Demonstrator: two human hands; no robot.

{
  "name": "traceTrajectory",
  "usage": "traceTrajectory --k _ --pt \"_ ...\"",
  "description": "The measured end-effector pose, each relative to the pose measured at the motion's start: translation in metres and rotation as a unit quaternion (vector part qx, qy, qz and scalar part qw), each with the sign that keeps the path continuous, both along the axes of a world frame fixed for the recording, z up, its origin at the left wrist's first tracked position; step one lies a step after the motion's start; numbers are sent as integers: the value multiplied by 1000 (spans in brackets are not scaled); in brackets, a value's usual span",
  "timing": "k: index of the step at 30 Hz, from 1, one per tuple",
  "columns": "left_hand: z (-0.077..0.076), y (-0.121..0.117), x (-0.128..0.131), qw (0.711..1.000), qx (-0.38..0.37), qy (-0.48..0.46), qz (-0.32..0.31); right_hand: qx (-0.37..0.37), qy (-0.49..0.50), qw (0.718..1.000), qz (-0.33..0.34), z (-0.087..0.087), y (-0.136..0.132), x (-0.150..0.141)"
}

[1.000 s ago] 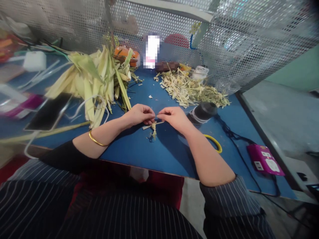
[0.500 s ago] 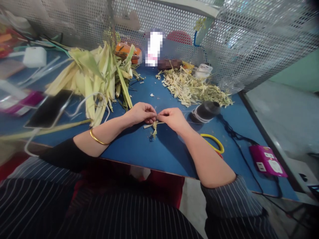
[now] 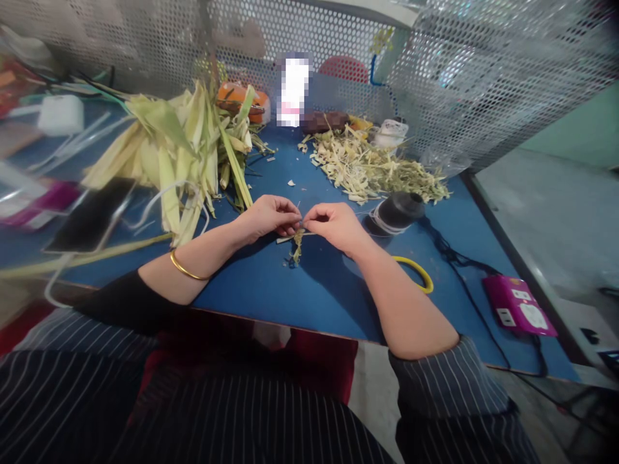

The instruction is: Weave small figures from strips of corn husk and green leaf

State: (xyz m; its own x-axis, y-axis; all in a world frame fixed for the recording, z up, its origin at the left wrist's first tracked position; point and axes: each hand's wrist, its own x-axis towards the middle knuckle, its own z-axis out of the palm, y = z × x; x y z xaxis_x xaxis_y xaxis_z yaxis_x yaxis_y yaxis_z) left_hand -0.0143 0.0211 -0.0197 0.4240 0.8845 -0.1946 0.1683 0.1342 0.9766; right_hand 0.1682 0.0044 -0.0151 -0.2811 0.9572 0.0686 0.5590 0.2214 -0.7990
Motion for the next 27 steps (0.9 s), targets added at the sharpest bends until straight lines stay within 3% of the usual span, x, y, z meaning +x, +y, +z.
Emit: traceTrajectory --k 4,7,11,14,20,24,27 --pt "1 0 -1 1000 1 12 14 34 -53 995 72 9 -3 3" --pt "2 1 -2 1000 1 6 15 35 -83 993 75 11 -1 6" --pt "1 0 -2 1000 8 -5 -1 0 9 1000 24 4 5 8" --pt "0 0 -2 1000 29 1 -5 -54 101 992 44 -3 6 5" --pt "-3 3 -1 996 80 24 -6 -61 94 991 69 -8 6 0" --pt "-5 5 -3 981 171 90 7 -58 60 996 26 -10 7 0" --pt "-6 4 -4 941 286 179 13 -51 47 998 10 -11 7 0"
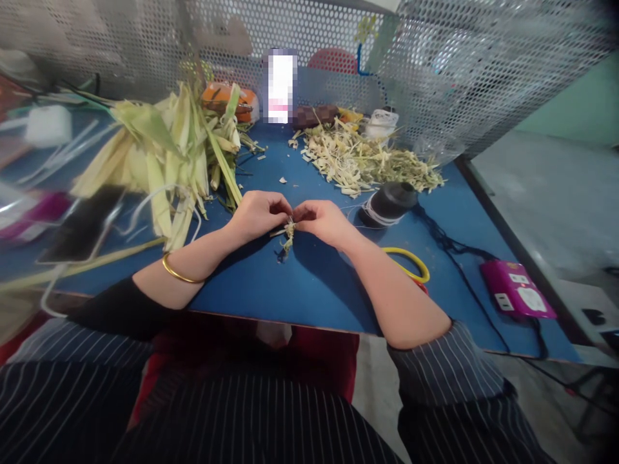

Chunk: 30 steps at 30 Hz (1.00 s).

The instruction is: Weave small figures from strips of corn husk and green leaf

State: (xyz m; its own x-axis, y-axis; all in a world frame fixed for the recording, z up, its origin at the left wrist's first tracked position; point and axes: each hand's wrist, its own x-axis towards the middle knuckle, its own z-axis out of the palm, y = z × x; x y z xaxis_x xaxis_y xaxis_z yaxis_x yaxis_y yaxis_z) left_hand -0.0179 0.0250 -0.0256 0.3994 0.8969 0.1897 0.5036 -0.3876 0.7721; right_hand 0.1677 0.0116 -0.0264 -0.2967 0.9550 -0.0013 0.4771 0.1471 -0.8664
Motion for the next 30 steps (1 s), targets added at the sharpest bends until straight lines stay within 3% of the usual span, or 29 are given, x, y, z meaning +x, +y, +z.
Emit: traceTrajectory --k 5,10,14,16,21,30 --pt "0 -3 1 978 174 119 -11 13 -24 1000 -16 0 -1 -1" --pt "-4 -3 2 950 245 195 -15 3 -10 1000 -7 2 -2 -1" --pt "-6 -2 1 948 256 187 -12 -50 79 994 -50 -1 1 -4" --pt "-6 -2 1 952 253 172 -18 -43 103 992 -57 -5 1 -6" --pt "-5 -2 3 956 254 144 -28 -16 117 992 -51 -8 0 -10" --pt "-4 -3 4 958 259 120 -20 -37 105 990 -89 -1 -3 -13"
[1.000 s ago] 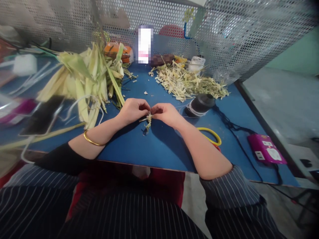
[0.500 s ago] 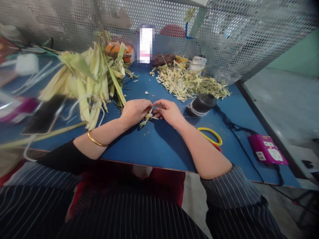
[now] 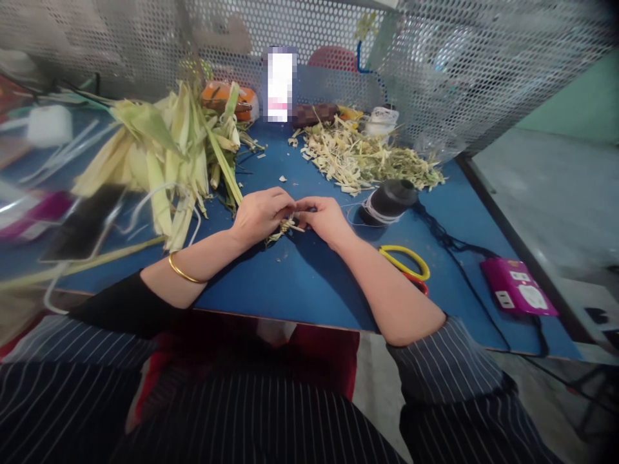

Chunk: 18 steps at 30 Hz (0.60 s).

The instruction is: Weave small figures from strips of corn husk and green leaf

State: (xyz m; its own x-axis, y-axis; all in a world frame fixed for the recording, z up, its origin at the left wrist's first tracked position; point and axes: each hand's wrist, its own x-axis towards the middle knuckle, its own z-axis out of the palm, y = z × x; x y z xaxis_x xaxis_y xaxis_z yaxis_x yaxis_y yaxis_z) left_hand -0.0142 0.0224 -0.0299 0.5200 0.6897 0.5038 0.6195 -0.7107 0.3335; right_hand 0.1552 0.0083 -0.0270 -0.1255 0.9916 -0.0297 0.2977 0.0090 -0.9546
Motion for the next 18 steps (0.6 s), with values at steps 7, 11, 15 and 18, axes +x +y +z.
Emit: traceTrajectory --k 7,11,15,18 --pt "-1 1 0 1000 -22 -11 -11 36 -88 995 3 -2 0 3" --pt "0 1 0 998 -42 -34 -13 62 -144 987 19 1 0 3" --pt "2 1 0 995 -72 -63 9 55 -146 987 26 0 1 4" --pt "3 2 0 993 -88 -72 24 68 -168 983 33 -2 3 6"
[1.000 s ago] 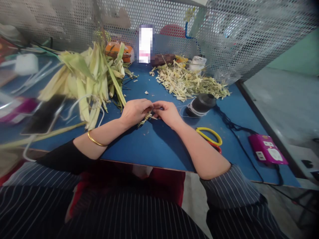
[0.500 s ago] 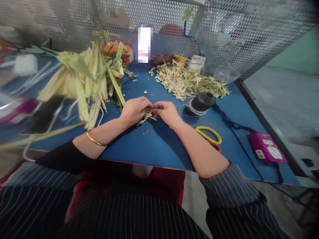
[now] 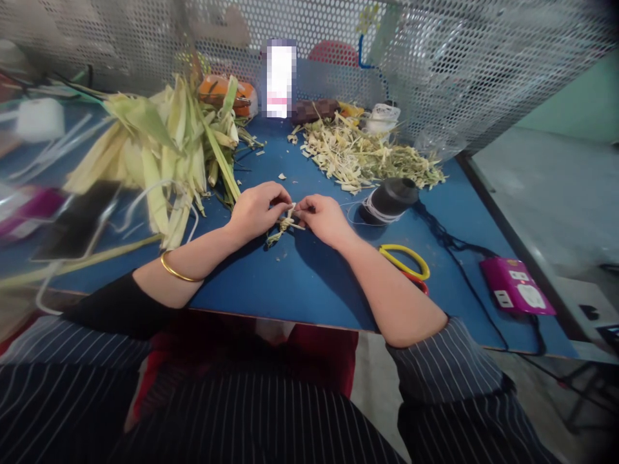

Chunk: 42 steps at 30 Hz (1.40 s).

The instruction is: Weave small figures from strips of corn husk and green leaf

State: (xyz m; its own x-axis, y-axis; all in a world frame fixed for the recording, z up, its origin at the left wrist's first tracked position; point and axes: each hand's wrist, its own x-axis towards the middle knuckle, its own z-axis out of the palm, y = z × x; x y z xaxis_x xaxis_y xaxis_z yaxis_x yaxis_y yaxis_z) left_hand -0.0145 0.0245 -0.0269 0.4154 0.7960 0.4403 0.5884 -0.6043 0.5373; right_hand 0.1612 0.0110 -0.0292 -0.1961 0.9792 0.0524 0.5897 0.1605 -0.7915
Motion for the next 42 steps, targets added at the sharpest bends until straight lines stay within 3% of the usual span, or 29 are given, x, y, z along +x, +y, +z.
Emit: traceTrajectory --k 8,13,28,34,42 --pt "0 5 -6 994 -33 85 55 65 -134 987 64 10 0 15" --pt "0 5 -7 989 -64 105 87 31 -171 981 82 16 0 21" --pt "-2 5 -6 988 -122 -3 90 78 20 996 42 10 1 6" --pt "-6 7 -6 985 -142 -39 86 78 89 988 98 7 -1 2" --pt "2 5 -5 941 -262 -210 39 59 69 987 136 9 0 7"
